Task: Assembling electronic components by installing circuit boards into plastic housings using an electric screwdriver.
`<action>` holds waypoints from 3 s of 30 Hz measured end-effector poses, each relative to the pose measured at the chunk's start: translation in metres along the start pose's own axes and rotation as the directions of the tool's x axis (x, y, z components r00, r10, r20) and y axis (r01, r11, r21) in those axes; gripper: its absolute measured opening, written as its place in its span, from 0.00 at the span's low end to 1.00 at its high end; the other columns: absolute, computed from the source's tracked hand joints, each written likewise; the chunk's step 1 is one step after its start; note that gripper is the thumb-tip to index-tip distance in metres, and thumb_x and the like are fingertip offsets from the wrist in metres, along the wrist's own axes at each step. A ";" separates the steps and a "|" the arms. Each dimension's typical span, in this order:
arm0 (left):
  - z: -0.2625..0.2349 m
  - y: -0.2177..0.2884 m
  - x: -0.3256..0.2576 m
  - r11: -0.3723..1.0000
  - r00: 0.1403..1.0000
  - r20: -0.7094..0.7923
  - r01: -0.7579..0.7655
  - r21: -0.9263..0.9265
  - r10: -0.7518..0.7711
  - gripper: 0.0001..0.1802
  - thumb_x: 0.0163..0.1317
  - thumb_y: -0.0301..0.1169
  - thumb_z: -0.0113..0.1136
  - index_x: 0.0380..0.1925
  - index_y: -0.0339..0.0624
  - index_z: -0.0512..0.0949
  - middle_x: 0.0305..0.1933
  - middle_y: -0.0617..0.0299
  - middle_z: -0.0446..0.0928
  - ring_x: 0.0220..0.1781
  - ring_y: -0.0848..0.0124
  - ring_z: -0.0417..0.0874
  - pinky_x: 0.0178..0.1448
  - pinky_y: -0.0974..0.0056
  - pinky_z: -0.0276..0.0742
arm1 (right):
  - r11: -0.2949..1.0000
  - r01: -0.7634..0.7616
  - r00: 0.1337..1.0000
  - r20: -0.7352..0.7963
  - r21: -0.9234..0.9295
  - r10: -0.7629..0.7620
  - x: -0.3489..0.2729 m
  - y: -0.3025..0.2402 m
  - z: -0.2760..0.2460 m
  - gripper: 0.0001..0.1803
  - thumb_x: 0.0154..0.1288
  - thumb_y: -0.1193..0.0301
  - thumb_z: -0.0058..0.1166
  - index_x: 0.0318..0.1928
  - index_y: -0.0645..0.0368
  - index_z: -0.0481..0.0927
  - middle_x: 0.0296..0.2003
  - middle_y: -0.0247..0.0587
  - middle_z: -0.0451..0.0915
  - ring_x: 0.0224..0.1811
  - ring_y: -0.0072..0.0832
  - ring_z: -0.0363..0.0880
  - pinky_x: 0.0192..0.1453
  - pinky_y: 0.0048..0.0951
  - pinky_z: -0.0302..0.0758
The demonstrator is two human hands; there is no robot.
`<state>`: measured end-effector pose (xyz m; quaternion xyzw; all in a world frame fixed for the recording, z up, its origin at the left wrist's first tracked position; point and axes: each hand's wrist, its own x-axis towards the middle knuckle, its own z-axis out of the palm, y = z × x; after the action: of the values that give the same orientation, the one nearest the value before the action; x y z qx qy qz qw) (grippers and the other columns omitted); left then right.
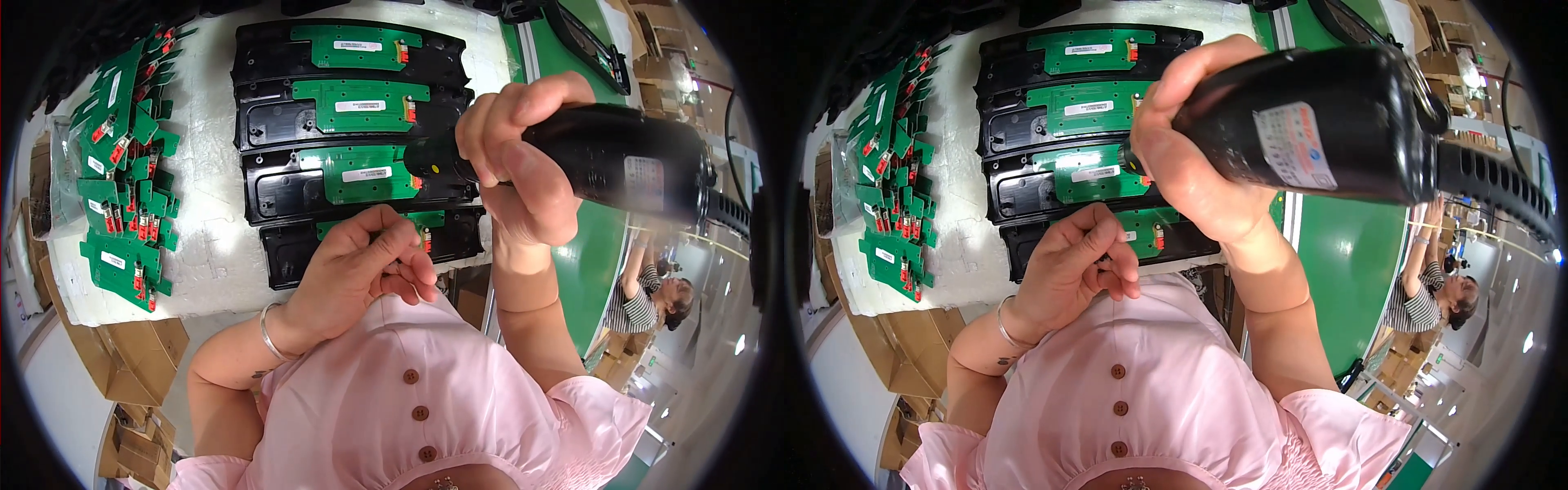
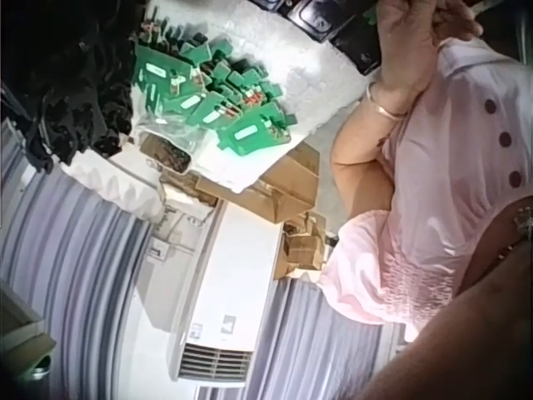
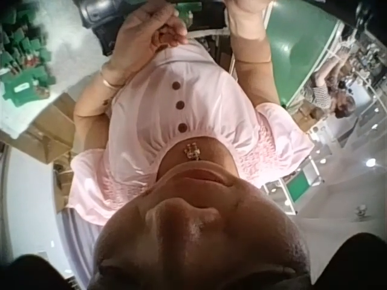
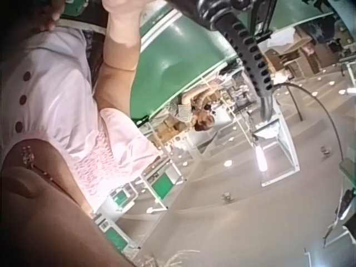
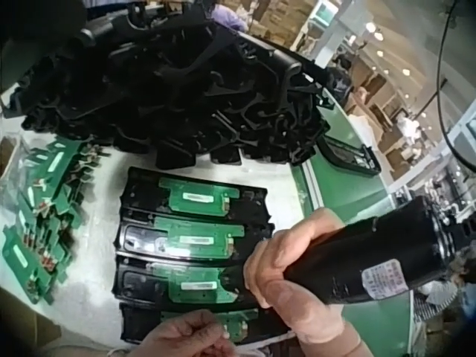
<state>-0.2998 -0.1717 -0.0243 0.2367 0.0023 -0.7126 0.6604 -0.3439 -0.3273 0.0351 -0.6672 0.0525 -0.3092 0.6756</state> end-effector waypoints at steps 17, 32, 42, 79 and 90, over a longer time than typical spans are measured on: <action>0.005 -0.003 0.011 0.974 0.980 -0.131 -0.170 -0.150 0.151 0.10 0.58 0.28 0.53 0.40 0.38 0.73 0.34 0.61 0.76 0.37 0.72 0.78 0.43 0.72 0.74 | 0.939 0.202 0.958 0.143 0.280 -0.249 -0.011 -0.074 -0.022 0.12 0.41 0.77 0.48 0.30 0.55 0.64 0.12 0.22 0.69 0.13 0.10 0.70 0.23 0.10 0.68; -0.007 -0.013 0.014 0.958 0.989 0.138 -0.019 -0.285 0.061 0.13 0.61 0.35 0.49 0.42 0.39 0.72 0.39 0.59 0.74 0.40 0.74 0.76 0.46 0.72 0.71 | 0.895 0.271 0.926 0.159 0.354 -0.343 -0.023 -0.067 -0.018 0.16 0.40 0.80 0.57 0.29 0.54 0.64 0.13 0.28 0.72 0.12 0.14 0.71 0.21 0.12 0.72; 0.009 -0.006 0.007 0.993 0.995 -0.088 0.042 -0.114 -0.052 0.19 0.66 0.32 0.37 0.51 0.30 0.63 0.47 0.48 0.71 0.49 0.61 0.75 0.50 0.70 0.73 | 0.995 0.095 0.994 -0.053 0.025 -0.093 0.010 -0.003 -0.006 0.15 0.44 0.75 0.41 0.38 0.61 0.65 0.14 0.31 0.60 0.13 0.20 0.57 0.22 0.25 0.59; 0.001 -0.023 0.022 0.956 0.993 0.013 -0.107 -0.274 0.115 0.09 0.60 0.32 0.50 0.36 0.39 0.74 0.34 0.62 0.75 0.34 0.77 0.76 0.39 0.75 0.73 | 0.911 0.210 0.931 0.213 0.355 -0.297 -0.030 -0.072 -0.032 0.16 0.42 0.77 0.61 0.28 0.54 0.66 0.13 0.26 0.72 0.15 0.14 0.72 0.23 0.12 0.71; 0.018 -0.009 0.017 0.999 0.998 -0.034 0.043 -0.022 -0.043 0.20 0.66 0.34 0.35 0.51 0.28 0.61 0.48 0.44 0.69 0.52 0.56 0.72 0.54 0.64 0.71 | 0.976 0.180 0.978 -0.128 0.125 -0.164 -0.007 -0.010 -0.041 0.13 0.46 0.84 0.45 0.37 0.66 0.65 0.20 0.37 0.68 0.15 0.21 0.65 0.20 0.22 0.66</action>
<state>-0.3144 -0.1922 -0.0169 0.2416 0.0262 -0.7225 0.6473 -0.3726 -0.3583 0.0374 -0.6025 0.0125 -0.4079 0.6859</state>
